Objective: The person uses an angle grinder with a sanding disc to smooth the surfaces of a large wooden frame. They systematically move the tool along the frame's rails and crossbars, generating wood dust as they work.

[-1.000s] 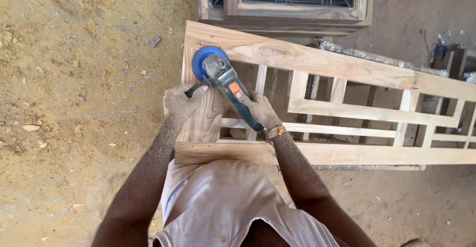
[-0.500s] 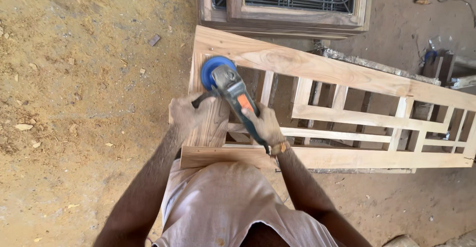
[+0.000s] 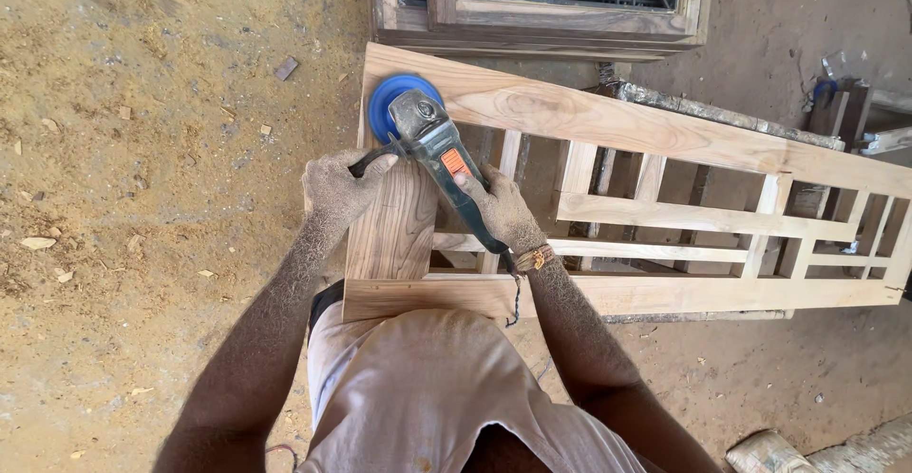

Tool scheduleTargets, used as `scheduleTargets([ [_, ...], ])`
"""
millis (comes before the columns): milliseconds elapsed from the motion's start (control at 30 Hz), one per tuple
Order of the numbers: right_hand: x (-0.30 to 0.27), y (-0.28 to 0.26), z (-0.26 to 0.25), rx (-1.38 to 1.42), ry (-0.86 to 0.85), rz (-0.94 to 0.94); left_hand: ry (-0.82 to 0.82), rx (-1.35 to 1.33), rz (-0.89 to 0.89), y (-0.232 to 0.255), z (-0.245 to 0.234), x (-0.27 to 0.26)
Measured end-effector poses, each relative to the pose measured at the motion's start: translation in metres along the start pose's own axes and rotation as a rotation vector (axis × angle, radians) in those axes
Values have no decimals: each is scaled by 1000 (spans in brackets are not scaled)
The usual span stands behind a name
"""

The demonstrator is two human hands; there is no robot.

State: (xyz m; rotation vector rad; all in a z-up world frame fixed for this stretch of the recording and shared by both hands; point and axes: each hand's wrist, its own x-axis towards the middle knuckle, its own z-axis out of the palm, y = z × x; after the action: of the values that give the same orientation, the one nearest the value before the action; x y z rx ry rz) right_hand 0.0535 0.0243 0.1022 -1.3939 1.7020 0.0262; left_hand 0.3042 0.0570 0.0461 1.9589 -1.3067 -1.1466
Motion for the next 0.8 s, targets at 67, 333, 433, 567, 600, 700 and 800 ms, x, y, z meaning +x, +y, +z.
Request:
scheduleTargets([
  [67,1,0,-2,6,-20,-2,-13,25,-28,-6,6,1],
  [333,13,12,-17,16,-20,113,-160,20,-61,-3,36,29],
  [433,12,23,-21,-122,79,44,-41,-54,23,2,40,25],
  [567,27,53,-15,47,80,-60,-50,-28,27,2,49,24],
  [600,29,61,-12,101,70,-77,-59,-17,44,2,52,26],
  [700,29,83,-6,313,68,-21,-118,74,91,9,73,39],
  [800,30,98,-10,347,90,40,-108,143,127,13,87,47],
])
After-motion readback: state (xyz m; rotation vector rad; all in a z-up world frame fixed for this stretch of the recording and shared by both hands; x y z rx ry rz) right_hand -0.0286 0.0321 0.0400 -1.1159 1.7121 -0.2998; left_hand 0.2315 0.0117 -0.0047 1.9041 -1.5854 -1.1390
